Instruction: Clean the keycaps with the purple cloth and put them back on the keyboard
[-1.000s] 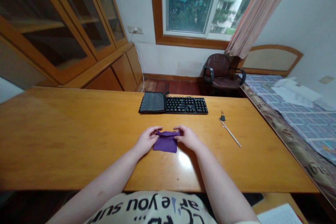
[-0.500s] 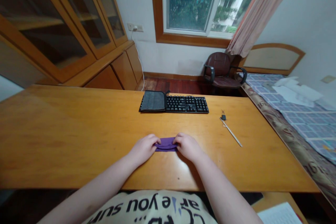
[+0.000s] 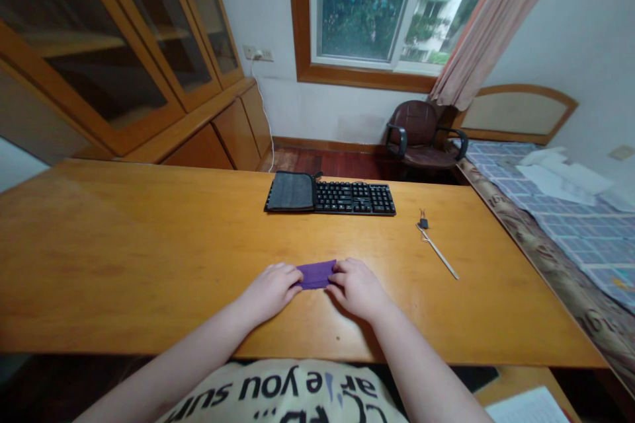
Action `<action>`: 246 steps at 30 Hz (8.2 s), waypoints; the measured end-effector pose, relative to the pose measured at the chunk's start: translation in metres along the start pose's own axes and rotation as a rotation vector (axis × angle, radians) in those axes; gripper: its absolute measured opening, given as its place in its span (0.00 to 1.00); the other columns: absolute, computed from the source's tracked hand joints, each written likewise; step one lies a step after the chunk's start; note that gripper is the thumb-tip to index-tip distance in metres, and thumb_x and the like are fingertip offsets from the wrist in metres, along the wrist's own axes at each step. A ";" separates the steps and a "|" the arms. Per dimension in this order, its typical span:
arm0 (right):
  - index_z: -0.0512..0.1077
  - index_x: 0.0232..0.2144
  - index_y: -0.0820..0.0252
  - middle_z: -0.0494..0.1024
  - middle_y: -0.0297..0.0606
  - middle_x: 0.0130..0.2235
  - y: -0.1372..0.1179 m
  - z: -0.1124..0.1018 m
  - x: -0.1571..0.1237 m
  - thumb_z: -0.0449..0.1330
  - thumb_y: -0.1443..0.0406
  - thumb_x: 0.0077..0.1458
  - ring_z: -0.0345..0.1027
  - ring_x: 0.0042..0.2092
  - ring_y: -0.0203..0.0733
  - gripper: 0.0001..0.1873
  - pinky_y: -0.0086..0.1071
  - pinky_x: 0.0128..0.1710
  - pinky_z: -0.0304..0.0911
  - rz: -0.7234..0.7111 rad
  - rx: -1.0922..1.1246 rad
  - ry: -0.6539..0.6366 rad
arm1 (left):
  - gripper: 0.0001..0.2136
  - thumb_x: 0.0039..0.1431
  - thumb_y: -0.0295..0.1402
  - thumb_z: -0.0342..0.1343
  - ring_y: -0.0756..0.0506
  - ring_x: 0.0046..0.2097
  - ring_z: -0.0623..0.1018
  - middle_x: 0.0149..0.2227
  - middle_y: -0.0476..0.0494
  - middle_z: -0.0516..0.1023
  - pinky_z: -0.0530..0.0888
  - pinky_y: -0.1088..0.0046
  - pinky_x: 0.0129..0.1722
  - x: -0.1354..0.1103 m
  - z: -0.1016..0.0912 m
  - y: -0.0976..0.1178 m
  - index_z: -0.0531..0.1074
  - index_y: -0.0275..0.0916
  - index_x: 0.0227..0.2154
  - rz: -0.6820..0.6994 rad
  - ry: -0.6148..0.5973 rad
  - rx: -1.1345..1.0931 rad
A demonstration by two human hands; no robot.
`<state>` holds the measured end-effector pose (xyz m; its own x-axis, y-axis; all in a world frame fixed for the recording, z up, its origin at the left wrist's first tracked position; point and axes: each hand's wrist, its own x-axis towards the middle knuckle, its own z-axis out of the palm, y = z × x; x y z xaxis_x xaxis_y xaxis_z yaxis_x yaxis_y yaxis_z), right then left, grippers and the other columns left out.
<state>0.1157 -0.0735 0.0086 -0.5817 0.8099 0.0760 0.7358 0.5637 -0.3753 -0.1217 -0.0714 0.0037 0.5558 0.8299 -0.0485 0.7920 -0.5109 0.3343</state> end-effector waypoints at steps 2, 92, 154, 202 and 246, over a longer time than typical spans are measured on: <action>0.78 0.33 0.56 0.76 0.41 0.39 0.002 0.000 -0.003 0.55 0.59 0.59 0.67 0.41 0.42 0.13 0.36 0.44 0.61 0.023 -0.014 0.027 | 0.08 0.59 0.37 0.52 0.43 0.38 0.73 0.34 0.43 0.76 0.68 0.66 0.41 -0.002 -0.002 0.000 0.73 0.40 0.34 0.011 -0.007 -0.015; 0.56 0.61 0.63 0.57 0.51 0.63 -0.024 0.019 -0.007 0.59 0.55 0.54 0.51 0.62 0.52 0.36 0.48 0.61 0.49 -0.009 -0.071 0.053 | 0.05 0.59 0.28 0.51 0.42 0.41 0.73 0.36 0.42 0.76 0.68 0.61 0.46 -0.016 0.013 0.005 0.71 0.38 0.34 0.138 0.110 0.117; 0.72 0.28 0.64 0.71 0.35 0.21 0.041 0.041 0.031 0.57 0.49 0.50 0.62 0.24 0.37 0.22 0.29 0.24 0.58 0.551 0.814 0.548 | 0.32 0.41 0.24 0.65 0.36 0.52 0.72 0.52 0.30 0.71 0.66 0.56 0.55 0.151 -0.062 -0.150 0.65 0.31 0.53 -0.382 0.439 -0.537; 0.69 0.29 0.60 0.67 0.29 0.19 -0.032 0.031 0.019 0.60 0.56 0.45 0.55 0.19 0.32 0.13 0.26 0.19 0.51 0.546 1.065 0.369 | 0.08 0.51 0.29 0.57 0.46 0.39 0.79 0.37 0.42 0.80 0.75 0.68 0.44 0.035 0.009 0.038 0.74 0.36 0.35 -0.268 0.252 -1.121; 0.69 0.50 0.70 0.71 0.56 0.51 0.124 -0.035 -0.019 0.51 0.60 0.56 0.66 0.51 0.52 0.24 0.39 0.50 0.60 0.922 -0.249 0.514 | 0.14 0.55 0.35 0.52 0.40 0.55 0.69 0.53 0.40 0.71 0.64 0.59 0.57 0.091 -0.033 -0.112 0.73 0.41 0.44 -0.209 0.653 -0.158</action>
<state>0.2301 -0.0136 -0.0075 0.4034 0.8772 0.2605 0.8987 -0.3262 -0.2931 -0.1679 0.0691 -0.0076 0.0907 0.8973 0.4320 0.7918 -0.3281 0.5151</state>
